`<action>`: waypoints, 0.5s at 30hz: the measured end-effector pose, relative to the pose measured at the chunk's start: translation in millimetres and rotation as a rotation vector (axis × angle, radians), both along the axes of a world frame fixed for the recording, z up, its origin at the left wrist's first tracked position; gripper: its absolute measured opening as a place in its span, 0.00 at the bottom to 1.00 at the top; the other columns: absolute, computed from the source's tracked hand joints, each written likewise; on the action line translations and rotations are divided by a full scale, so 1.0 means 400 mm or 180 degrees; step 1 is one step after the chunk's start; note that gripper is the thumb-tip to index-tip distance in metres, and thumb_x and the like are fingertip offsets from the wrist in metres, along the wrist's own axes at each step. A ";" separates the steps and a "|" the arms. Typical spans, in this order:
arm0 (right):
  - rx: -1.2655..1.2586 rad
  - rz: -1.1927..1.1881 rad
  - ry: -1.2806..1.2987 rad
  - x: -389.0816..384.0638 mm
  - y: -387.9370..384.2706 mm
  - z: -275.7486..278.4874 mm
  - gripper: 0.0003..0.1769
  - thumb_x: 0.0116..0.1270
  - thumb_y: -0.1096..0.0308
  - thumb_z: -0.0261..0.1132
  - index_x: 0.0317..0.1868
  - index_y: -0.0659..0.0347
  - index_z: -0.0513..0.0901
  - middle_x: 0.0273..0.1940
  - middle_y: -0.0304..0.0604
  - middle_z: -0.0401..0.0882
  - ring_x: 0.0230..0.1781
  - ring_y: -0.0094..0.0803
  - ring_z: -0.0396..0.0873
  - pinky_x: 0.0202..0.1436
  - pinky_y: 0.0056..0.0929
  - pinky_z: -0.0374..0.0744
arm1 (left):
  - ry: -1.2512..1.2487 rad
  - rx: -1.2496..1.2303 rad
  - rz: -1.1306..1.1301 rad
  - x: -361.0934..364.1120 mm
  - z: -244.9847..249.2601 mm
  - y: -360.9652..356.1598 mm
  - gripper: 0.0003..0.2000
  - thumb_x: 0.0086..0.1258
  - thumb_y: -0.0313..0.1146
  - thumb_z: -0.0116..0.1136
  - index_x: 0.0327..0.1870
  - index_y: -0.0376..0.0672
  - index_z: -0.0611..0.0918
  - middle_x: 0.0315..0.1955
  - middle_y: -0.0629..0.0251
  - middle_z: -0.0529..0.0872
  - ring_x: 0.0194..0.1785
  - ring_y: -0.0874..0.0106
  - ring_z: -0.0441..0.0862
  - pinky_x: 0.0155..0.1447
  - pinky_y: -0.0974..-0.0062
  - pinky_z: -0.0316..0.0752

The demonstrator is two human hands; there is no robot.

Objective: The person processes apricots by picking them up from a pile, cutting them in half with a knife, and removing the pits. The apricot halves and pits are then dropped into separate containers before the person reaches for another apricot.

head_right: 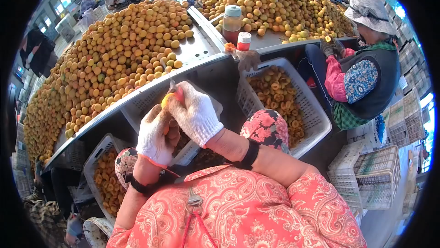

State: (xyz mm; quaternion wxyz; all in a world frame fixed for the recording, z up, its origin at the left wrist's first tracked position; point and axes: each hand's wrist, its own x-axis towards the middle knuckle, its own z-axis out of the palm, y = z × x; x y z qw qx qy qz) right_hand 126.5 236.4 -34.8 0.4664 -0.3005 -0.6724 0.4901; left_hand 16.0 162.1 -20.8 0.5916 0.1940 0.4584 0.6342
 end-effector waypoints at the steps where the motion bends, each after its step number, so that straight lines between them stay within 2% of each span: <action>1: 0.0936 -0.0314 -0.0307 0.001 -0.004 -0.002 0.08 0.69 0.71 0.64 0.46 0.62 0.77 0.29 0.47 0.82 0.25 0.46 0.82 0.28 0.36 0.78 | -0.0331 -0.0023 0.0026 -0.002 -0.002 -0.003 0.06 0.73 0.35 0.61 0.37 0.45 0.77 0.21 0.75 0.73 0.19 0.83 0.66 0.20 0.84 0.59; 2: 0.1325 -0.0353 -0.0533 0.004 -0.006 0.000 0.10 0.68 0.72 0.64 0.48 0.60 0.76 0.32 0.51 0.82 0.28 0.50 0.83 0.29 0.38 0.79 | -0.0323 -0.0025 0.0065 -0.001 -0.003 -0.005 0.06 0.73 0.35 0.61 0.37 0.45 0.77 0.21 0.75 0.73 0.19 0.83 0.66 0.20 0.84 0.59; 3: 0.1318 -0.0309 -0.0514 0.008 -0.007 0.006 0.10 0.68 0.72 0.64 0.48 0.60 0.76 0.32 0.51 0.82 0.28 0.50 0.83 0.29 0.38 0.79 | -0.0491 -0.0023 0.0088 0.002 -0.003 -0.009 0.06 0.72 0.34 0.61 0.37 0.45 0.77 0.21 0.76 0.72 0.19 0.84 0.65 0.20 0.84 0.59; 5: 0.2118 -0.0201 -0.0820 0.013 -0.006 0.022 0.12 0.66 0.73 0.65 0.49 0.59 0.76 0.30 0.49 0.81 0.28 0.49 0.83 0.30 0.39 0.80 | -0.0725 0.0060 0.0065 -0.011 -0.016 -0.010 0.05 0.70 0.32 0.62 0.37 0.46 0.77 0.20 0.76 0.72 0.17 0.84 0.64 0.20 0.85 0.58; 7: 0.2413 -0.0253 -0.0827 0.010 0.004 0.012 0.14 0.63 0.73 0.65 0.49 0.58 0.77 0.30 0.47 0.81 0.29 0.47 0.83 0.30 0.40 0.80 | -0.0465 -0.0186 0.0250 -0.015 -0.015 -0.014 0.04 0.72 0.31 0.60 0.39 0.44 0.77 0.21 0.75 0.72 0.18 0.84 0.64 0.20 0.85 0.58; 9: 0.2354 -0.0539 -0.1000 0.014 0.014 0.015 0.14 0.62 0.73 0.66 0.48 0.58 0.78 0.31 0.46 0.82 0.29 0.46 0.83 0.31 0.39 0.81 | 0.0807 -0.0040 0.0230 -0.037 -0.008 -0.020 0.09 0.71 0.37 0.61 0.33 0.43 0.79 0.22 0.71 0.77 0.15 0.82 0.66 0.16 0.83 0.57; 11: 0.2307 -0.0574 -0.1022 0.022 0.007 0.016 0.12 0.64 0.72 0.66 0.48 0.58 0.79 0.30 0.48 0.82 0.30 0.47 0.84 0.31 0.40 0.80 | 0.1107 -0.0232 0.0643 -0.055 0.001 -0.026 0.15 0.75 0.43 0.56 0.31 0.42 0.80 0.22 0.69 0.78 0.14 0.81 0.66 0.16 0.82 0.57; 12: 0.1644 -0.0468 -0.1015 0.019 0.014 -0.003 0.11 0.65 0.70 0.66 0.48 0.59 0.78 0.30 0.49 0.82 0.31 0.49 0.84 0.32 0.41 0.80 | 0.1467 -0.0333 0.0430 -0.081 0.000 -0.033 0.21 0.77 0.51 0.51 0.34 0.41 0.80 0.19 0.70 0.76 0.14 0.80 0.66 0.15 0.82 0.57; 13: 0.0975 -0.0342 -0.0997 0.014 0.017 -0.021 0.11 0.67 0.69 0.66 0.48 0.59 0.78 0.30 0.51 0.82 0.33 0.50 0.84 0.32 0.41 0.80 | 0.1435 -0.0216 0.0301 -0.111 -0.040 -0.035 0.25 0.77 0.58 0.47 0.44 0.40 0.80 0.16 0.72 0.72 0.13 0.79 0.65 0.16 0.80 0.59; 14: 0.1093 -0.0213 -0.0745 -0.002 0.007 -0.033 0.12 0.69 0.67 0.66 0.49 0.59 0.77 0.30 0.54 0.83 0.35 0.54 0.84 0.34 0.43 0.80 | 0.1102 -0.0225 0.0236 -0.106 -0.036 -0.038 0.23 0.78 0.55 0.47 0.51 0.41 0.78 0.16 0.72 0.72 0.13 0.79 0.65 0.16 0.79 0.60; 15: 0.0866 0.0079 -0.0819 -0.008 -0.010 -0.031 0.15 0.68 0.66 0.66 0.53 0.59 0.76 0.35 0.57 0.84 0.38 0.57 0.84 0.38 0.44 0.81 | 0.0763 -0.0251 0.0174 -0.089 -0.024 -0.041 0.22 0.78 0.51 0.47 0.58 0.42 0.77 0.16 0.72 0.72 0.13 0.78 0.65 0.16 0.78 0.61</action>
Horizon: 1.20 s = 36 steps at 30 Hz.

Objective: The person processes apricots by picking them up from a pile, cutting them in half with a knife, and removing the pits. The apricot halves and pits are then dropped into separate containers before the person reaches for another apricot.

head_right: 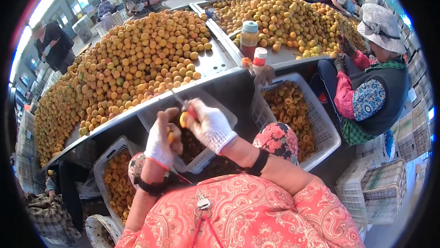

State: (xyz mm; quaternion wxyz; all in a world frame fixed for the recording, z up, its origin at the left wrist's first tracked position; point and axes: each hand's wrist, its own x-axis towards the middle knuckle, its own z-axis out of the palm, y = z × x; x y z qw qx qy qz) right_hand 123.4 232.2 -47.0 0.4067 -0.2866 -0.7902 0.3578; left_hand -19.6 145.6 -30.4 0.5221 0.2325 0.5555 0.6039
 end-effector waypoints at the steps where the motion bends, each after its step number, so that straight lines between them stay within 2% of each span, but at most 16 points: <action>1: -0.0206 0.0247 -0.0124 -0.006 -0.021 0.011 0.18 0.67 0.66 0.67 0.55 0.59 0.75 0.37 0.59 0.83 0.40 0.58 0.83 0.41 0.45 0.81 | -0.0650 -0.0153 0.0064 0.029 0.021 -0.003 0.21 0.78 0.51 0.48 0.63 0.48 0.73 0.16 0.72 0.71 0.14 0.78 0.65 0.17 0.79 0.62; 4: -0.0607 0.0544 -0.0492 -0.015 -0.038 0.018 0.26 0.63 0.65 0.69 0.59 0.63 0.72 0.42 0.62 0.83 0.46 0.59 0.82 0.49 0.43 0.81 | -0.0898 0.0169 -0.0271 0.008 -0.026 -0.027 0.16 0.75 0.41 0.57 0.58 0.48 0.76 0.17 0.73 0.71 0.14 0.78 0.66 0.18 0.78 0.60; 7: -0.0384 0.0801 -0.0246 -0.031 -0.021 0.010 0.27 0.62 0.66 0.71 0.61 0.61 0.73 0.55 0.55 0.79 0.53 0.46 0.82 0.56 0.36 0.79 | -0.0747 0.0107 -0.0042 -0.058 -0.016 -0.037 0.08 0.71 0.35 0.61 0.45 0.43 0.80 0.18 0.72 0.73 0.14 0.78 0.65 0.18 0.79 0.59; 9: -0.0513 0.0758 -0.0210 -0.023 -0.014 0.023 0.25 0.62 0.64 0.71 0.58 0.63 0.75 0.49 0.54 0.82 0.50 0.44 0.83 0.53 0.35 0.80 | -0.0293 0.0137 0.0160 -0.116 -0.002 -0.073 0.09 0.72 0.38 0.61 0.45 0.44 0.82 0.22 0.75 0.74 0.18 0.83 0.69 0.20 0.84 0.60; 12: -0.0388 0.0485 -0.0299 0.002 0.005 0.013 0.20 0.64 0.64 0.70 0.52 0.63 0.78 0.39 0.54 0.83 0.41 0.42 0.84 0.47 0.35 0.79 | 0.0922 0.0347 0.0576 -0.251 -0.004 -0.155 0.10 0.76 0.38 0.58 0.48 0.43 0.83 0.21 0.78 0.71 0.17 0.85 0.60 0.20 0.85 0.53; 14: -0.0469 0.0393 -0.0257 0.020 0.024 -0.014 0.18 0.63 0.64 0.69 0.50 0.65 0.78 0.42 0.58 0.85 0.45 0.52 0.84 0.48 0.40 0.80 | 0.0861 -0.0173 0.1559 -0.369 -0.043 -0.228 0.10 0.76 0.39 0.59 0.48 0.44 0.82 0.21 0.79 0.69 0.19 0.86 0.62 0.20 0.83 0.55; 16: -0.0730 0.0265 -0.0293 0.044 0.042 -0.030 0.17 0.64 0.65 0.69 0.50 0.64 0.78 0.42 0.56 0.85 0.47 0.49 0.84 0.50 0.38 0.79 | 0.2461 -0.0299 0.1910 -0.639 -0.200 -0.354 0.19 0.72 0.39 0.61 0.60 0.40 0.79 0.34 0.68 0.85 0.26 0.75 0.79 0.30 0.76 0.75; 17: -0.0857 0.0222 -0.0293 0.054 0.048 -0.032 0.17 0.65 0.65 0.69 0.49 0.65 0.79 0.42 0.56 0.84 0.47 0.48 0.84 0.50 0.37 0.79 | 0.3978 -0.2039 0.1546 -0.596 -0.092 -0.376 0.25 0.71 0.42 0.61 0.64 0.36 0.76 0.39 0.59 0.88 0.35 0.65 0.85 0.42 0.68 0.79; 18: -0.0995 0.0183 -0.0300 0.062 0.055 -0.036 0.16 0.65 0.66 0.69 0.49 0.65 0.79 0.42 0.56 0.84 0.47 0.48 0.84 0.50 0.37 0.79 | 0.5191 -0.3099 0.1475 -0.698 -0.125 -0.444 0.28 0.69 0.43 0.61 0.64 0.35 0.75 0.38 0.53 0.89 0.39 0.58 0.87 0.48 0.64 0.79; 20: -0.1055 0.0168 -0.0322 0.070 0.072 -0.057 0.16 0.66 0.66 0.69 0.49 0.65 0.79 0.42 0.56 0.84 0.47 0.47 0.84 0.51 0.37 0.79 | 0.5114 -0.2466 0.1993 -0.761 -0.085 -0.486 0.28 0.70 0.38 0.60 0.67 0.32 0.72 0.48 0.47 0.86 0.50 0.60 0.85 0.56 0.66 0.77; 22: -0.1126 0.0188 -0.0368 0.069 0.082 -0.082 0.15 0.66 0.66 0.68 0.49 0.65 0.79 0.43 0.57 0.84 0.46 0.47 0.84 0.51 0.37 0.78 | 0.3436 -0.0985 0.1993 -0.784 -0.017 -0.425 0.25 0.72 0.33 0.58 0.67 0.30 0.72 0.54 0.51 0.83 0.56 0.66 0.81 0.62 0.71 0.74; 24: -0.1391 0.0190 -0.0249 0.061 0.093 -0.106 0.15 0.65 0.66 0.69 0.49 0.65 0.80 0.41 0.51 0.84 0.45 0.39 0.84 0.52 0.33 0.78 | 0.3062 -0.0102 0.1795 -0.643 0.068 -0.238 0.21 0.73 0.29 0.57 0.65 0.31 0.75 0.56 0.57 0.82 0.58 0.70 0.79 0.64 0.75 0.72; 26: -0.1544 0.0274 -0.0111 0.055 0.103 -0.127 0.15 0.66 0.66 0.69 0.48 0.65 0.79 0.40 0.51 0.84 0.45 0.38 0.84 0.52 0.33 0.78 | 0.2775 -0.0338 0.1293 -0.514 0.116 -0.048 0.19 0.72 0.27 0.57 0.62 0.31 0.77 0.56 0.57 0.83 0.60 0.69 0.79 0.65 0.74 0.71; 28: -0.1680 0.0341 -0.0085 0.056 0.117 -0.138 0.15 0.66 0.65 0.68 0.47 0.65 0.78 0.39 0.56 0.84 0.44 0.47 0.84 0.49 0.38 0.78 | 0.3193 -0.0336 0.0377 -0.407 0.109 0.139 0.20 0.70 0.30 0.59 0.63 0.37 0.78 0.57 0.63 0.83 0.56 0.71 0.80 0.60 0.75 0.72; 33: -0.1748 0.0206 -0.0284 0.081 0.169 -0.155 0.16 0.66 0.62 0.66 0.46 0.65 0.77 0.39 0.63 0.82 0.44 0.58 0.81 0.46 0.42 0.77 | 0.4753 -0.0304 -0.0907 -0.313 -0.035 0.523 0.24 0.64 0.28 0.57 0.63 0.45 0.79 0.58 0.59 0.83 0.57 0.65 0.82 0.60 0.73 0.75; 36: -0.1944 0.0141 -0.0511 0.097 0.189 -0.142 0.15 0.65 0.65 0.67 0.48 0.63 0.78 0.38 0.53 0.84 0.42 0.42 0.85 0.47 0.35 0.79 | 0.5246 -0.0358 -0.1032 -0.343 -0.122 0.686 0.23 0.63 0.26 0.52 0.62 0.45 0.80 0.60 0.55 0.80 0.60 0.55 0.79 0.64 0.66 0.75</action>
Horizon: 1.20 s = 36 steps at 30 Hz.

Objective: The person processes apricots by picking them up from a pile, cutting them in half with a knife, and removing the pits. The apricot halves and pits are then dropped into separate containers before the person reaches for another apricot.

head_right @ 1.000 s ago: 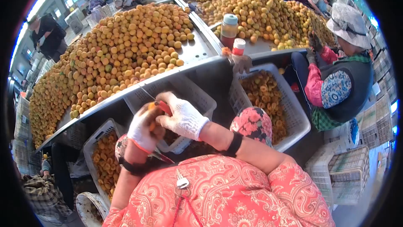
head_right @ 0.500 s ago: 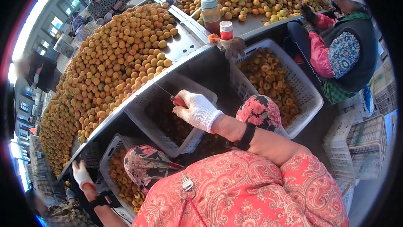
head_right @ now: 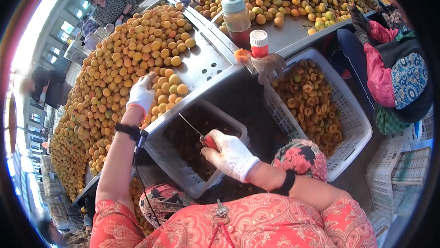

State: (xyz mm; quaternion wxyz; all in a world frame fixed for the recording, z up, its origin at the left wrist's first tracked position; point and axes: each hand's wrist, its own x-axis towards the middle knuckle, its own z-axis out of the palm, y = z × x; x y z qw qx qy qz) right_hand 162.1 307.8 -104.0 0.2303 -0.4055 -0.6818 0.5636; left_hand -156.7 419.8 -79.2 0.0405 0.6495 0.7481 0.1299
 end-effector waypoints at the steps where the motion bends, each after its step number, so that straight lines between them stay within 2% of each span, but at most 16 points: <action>1: 0.0119 -0.0036 0.0107 0.002 0.003 -0.014 0.15 0.65 0.65 0.68 0.48 0.62 0.78 0.38 0.53 0.84 0.43 0.44 0.85 0.47 0.36 0.80 | 0.0194 -0.0004 -0.0109 -0.008 -0.020 0.030 0.26 0.64 0.23 0.49 0.65 0.48 0.77 0.63 0.55 0.78 0.64 0.55 0.77 0.67 0.66 0.72; 4: -0.0056 -0.0043 0.0025 0.011 0.016 -0.020 0.16 0.65 0.65 0.68 0.49 0.63 0.78 0.40 0.54 0.84 0.45 0.46 0.85 0.48 0.36 0.80 | 0.0656 -0.0818 -0.0238 -0.044 -0.090 0.118 0.29 0.65 0.20 0.43 0.70 0.49 0.72 0.66 0.55 0.75 0.69 0.55 0.72 0.71 0.66 0.68; 8: -0.0123 -0.0056 0.0044 0.019 0.028 -0.014 0.15 0.66 0.65 0.68 0.48 0.63 0.78 0.40 0.54 0.84 0.45 0.47 0.85 0.48 0.36 0.79 | 0.0855 -0.1298 -0.0173 -0.013 -0.053 0.130 0.24 0.65 0.24 0.49 0.65 0.45 0.78 0.64 0.54 0.77 0.67 0.56 0.74 0.70 0.66 0.70; 9: -0.0110 -0.0064 0.0042 0.018 0.028 -0.011 0.14 0.66 0.65 0.68 0.48 0.63 0.78 0.39 0.53 0.84 0.44 0.45 0.85 0.48 0.36 0.79 | 0.0800 -0.1145 -0.0228 -0.008 -0.056 0.119 0.21 0.64 0.29 0.55 0.60 0.44 0.81 0.60 0.54 0.79 0.64 0.57 0.76 0.68 0.65 0.71; 11: -0.0072 -0.0083 0.0061 0.020 0.025 -0.002 0.14 0.66 0.65 0.67 0.48 0.63 0.78 0.38 0.53 0.84 0.43 0.43 0.85 0.47 0.35 0.79 | 0.0788 -0.1177 -0.0167 0.020 -0.030 0.089 0.21 0.63 0.32 0.56 0.59 0.44 0.82 0.58 0.54 0.80 0.62 0.56 0.77 0.67 0.65 0.72; 12: -0.0083 -0.0115 0.0184 0.021 0.025 -0.001 0.12 0.67 0.66 0.67 0.47 0.63 0.78 0.37 0.49 0.84 0.41 0.37 0.84 0.46 0.33 0.79 | 0.0752 -0.1212 -0.0100 0.036 -0.013 0.079 0.20 0.62 0.35 0.58 0.57 0.44 0.82 0.56 0.54 0.81 0.60 0.56 0.79 0.66 0.65 0.73; 13: -0.0103 -0.0135 0.0301 0.022 0.022 -0.001 0.11 0.68 0.67 0.66 0.47 0.63 0.79 0.35 0.46 0.83 0.38 0.31 0.83 0.45 0.30 0.78 | 0.0445 -0.0736 -0.0006 -0.005 -0.051 0.084 0.21 0.59 0.35 0.61 0.55 0.43 0.83 0.51 0.54 0.83 0.57 0.54 0.80 0.62 0.64 0.75; 14: -0.0310 -0.0173 0.0520 0.023 0.020 -0.001 0.08 0.69 0.70 0.63 0.45 0.62 0.79 0.32 0.38 0.80 0.35 0.20 0.76 0.42 0.25 0.77 | 0.0052 -0.0532 0.0077 0.012 -0.014 0.050 0.19 0.58 0.31 0.60 0.53 0.42 0.84 0.47 0.54 0.84 0.53 0.58 0.82 0.58 0.67 0.78; 16: -0.0119 -0.0185 0.0618 0.039 0.016 0.024 0.06 0.70 0.71 0.62 0.45 0.62 0.80 0.31 0.33 0.76 0.33 0.17 0.72 0.39 0.22 0.75 | -0.1114 -0.0296 0.0099 0.041 0.061 -0.028 0.21 0.57 0.26 0.60 0.55 0.38 0.82 0.47 0.55 0.84 0.50 0.62 0.83 0.55 0.69 0.79; 17: 0.0229 -0.0444 0.0956 0.032 0.010 0.021 0.06 0.69 0.71 0.65 0.37 0.63 0.77 0.23 0.46 0.73 0.24 0.32 0.73 0.31 0.31 0.74 | -0.2208 -0.0191 0.0042 0.065 0.087 -0.081 0.23 0.56 0.23 0.59 0.56 0.36 0.80 0.47 0.55 0.83 0.48 0.64 0.83 0.54 0.70 0.79; 18: 0.0412 -0.0423 0.1039 0.032 0.008 0.029 0.06 0.70 0.70 0.63 0.39 0.64 0.77 0.24 0.47 0.74 0.24 0.32 0.74 0.32 0.32 0.74 | -0.3304 -0.0065 -0.0023 0.098 0.111 -0.142 0.24 0.55 0.21 0.58 0.58 0.34 0.79 0.47 0.56 0.82 0.46 0.66 0.83 0.52 0.71 0.80; 20: 0.0310 -0.0282 0.1221 0.027 -0.011 0.059 0.07 0.72 0.68 0.61 0.42 0.64 0.76 0.26 0.47 0.76 0.26 0.32 0.75 0.33 0.32 0.75 | -0.4329 -0.0028 -0.0121 0.178 0.180 -0.274 0.28 0.55 0.21 0.58 0.62 0.32 0.75 0.47 0.57 0.81 0.44 0.68 0.82 0.49 0.73 0.80; 24: 0.0192 0.0075 0.1426 0.008 -0.076 0.099 0.08 0.74 0.67 0.60 0.43 0.64 0.75 0.28 0.47 0.78 0.28 0.33 0.77 0.35 0.31 0.75 | -0.4894 0.0133 -0.0031 0.271 0.191 -0.475 0.29 0.56 0.26 0.61 0.64 0.35 0.75 0.45 0.60 0.82 0.40 0.71 0.81 0.44 0.76 0.78; 26: 0.0210 0.0532 0.1051 0.007 -0.112 0.126 0.08 0.74 0.67 0.60 0.42 0.64 0.74 0.29 0.48 0.78 0.29 0.32 0.78 0.35 0.32 0.76 | -0.5509 0.0362 0.0141 0.316 0.212 -0.538 0.28 0.55 0.21 0.65 0.61 0.34 0.76 0.42 0.61 0.82 0.39 0.72 0.82 0.41 0.76 0.80; 31: 0.0932 0.0784 0.0917 0.004 -0.177 0.169 0.10 0.74 0.66 0.60 0.40 0.63 0.72 0.27 0.53 0.77 0.29 0.48 0.82 0.32 0.37 0.75 | -0.5305 0.0662 0.0305 0.340 0.211 -0.636 0.24 0.59 0.20 0.64 0.60 0.35 0.77 0.43 0.65 0.82 0.35 0.78 0.79 0.34 0.82 0.76; 36: 0.0954 0.0838 0.0796 0.007 -0.215 0.206 0.10 0.75 0.65 0.60 0.41 0.63 0.72 0.27 0.56 0.77 0.30 0.53 0.82 0.32 0.39 0.75 | -0.5135 0.0731 0.0231 0.352 0.226 -0.672 0.24 0.59 0.22 0.67 0.59 0.36 0.78 0.43 0.66 0.83 0.36 0.81 0.78 0.34 0.85 0.73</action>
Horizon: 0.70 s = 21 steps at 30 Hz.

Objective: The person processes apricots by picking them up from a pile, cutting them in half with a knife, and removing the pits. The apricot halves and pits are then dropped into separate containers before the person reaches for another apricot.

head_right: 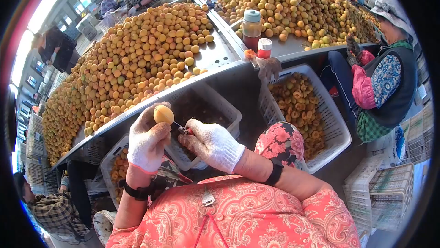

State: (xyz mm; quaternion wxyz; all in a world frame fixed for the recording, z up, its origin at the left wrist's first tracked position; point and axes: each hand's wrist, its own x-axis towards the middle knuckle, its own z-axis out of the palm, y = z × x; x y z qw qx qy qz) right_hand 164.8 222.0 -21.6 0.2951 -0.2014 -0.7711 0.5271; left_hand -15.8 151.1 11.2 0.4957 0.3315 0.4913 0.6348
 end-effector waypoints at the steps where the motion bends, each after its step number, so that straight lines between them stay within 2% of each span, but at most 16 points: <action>1: 0.0000 0.0018 0.0010 0.001 -0.004 0.004 0.10 0.75 0.65 0.60 0.41 0.63 0.73 0.27 0.56 0.77 0.31 0.54 0.82 0.32 0.40 0.75 | 0.0118 -0.0026 0.0010 0.000 0.001 -0.002 0.24 0.59 0.22 0.67 0.59 0.36 0.78 0.43 0.67 0.83 0.36 0.82 0.78 0.34 0.86 0.72; 9: 0.0025 0.0024 -0.0148 0.005 -0.020 0.027 0.10 0.74 0.64 0.60 0.41 0.63 0.73 0.27 0.55 0.78 0.30 0.50 0.82 0.32 0.39 0.75 | 0.0251 0.0184 0.0058 0.005 0.012 -0.021 0.24 0.58 0.19 0.63 0.59 0.36 0.78 0.47 0.67 0.81 0.41 0.82 0.77 0.38 0.85 0.73; 11: -0.0084 0.0058 -0.0058 0.007 -0.017 0.028 0.10 0.74 0.64 0.61 0.41 0.63 0.73 0.27 0.54 0.78 0.29 0.49 0.82 0.33 0.38 0.75 | 0.0325 0.0271 0.0111 0.010 0.027 -0.024 0.25 0.59 0.24 0.62 0.60 0.32 0.77 0.44 0.67 0.79 0.38 0.81 0.74 0.39 0.85 0.71; 13: -0.0068 0.0087 -0.0052 0.007 -0.012 0.021 0.10 0.74 0.64 0.61 0.42 0.63 0.73 0.27 0.52 0.78 0.29 0.46 0.81 0.33 0.38 0.76 | 0.0335 0.0252 0.0081 0.009 0.026 -0.025 0.25 0.59 0.24 0.62 0.61 0.32 0.76 0.44 0.67 0.79 0.38 0.81 0.75 0.39 0.85 0.71; 17: 0.0020 0.0062 -0.0017 0.008 -0.010 0.012 0.10 0.74 0.64 0.61 0.42 0.63 0.73 0.27 0.52 0.78 0.29 0.46 0.81 0.34 0.37 0.76 | 0.0318 0.0257 0.0032 0.009 0.025 -0.022 0.26 0.60 0.25 0.62 0.61 0.32 0.76 0.44 0.67 0.79 0.38 0.81 0.75 0.39 0.83 0.72; 21: -0.0036 0.0139 -0.0113 0.014 -0.007 0.027 0.11 0.75 0.63 0.60 0.42 0.63 0.73 0.28 0.54 0.79 0.31 0.51 0.82 0.34 0.39 0.76 | 0.0322 0.0232 0.0032 0.011 0.025 -0.019 0.25 0.60 0.25 0.62 0.61 0.32 0.76 0.44 0.66 0.78 0.38 0.81 0.75 0.39 0.83 0.73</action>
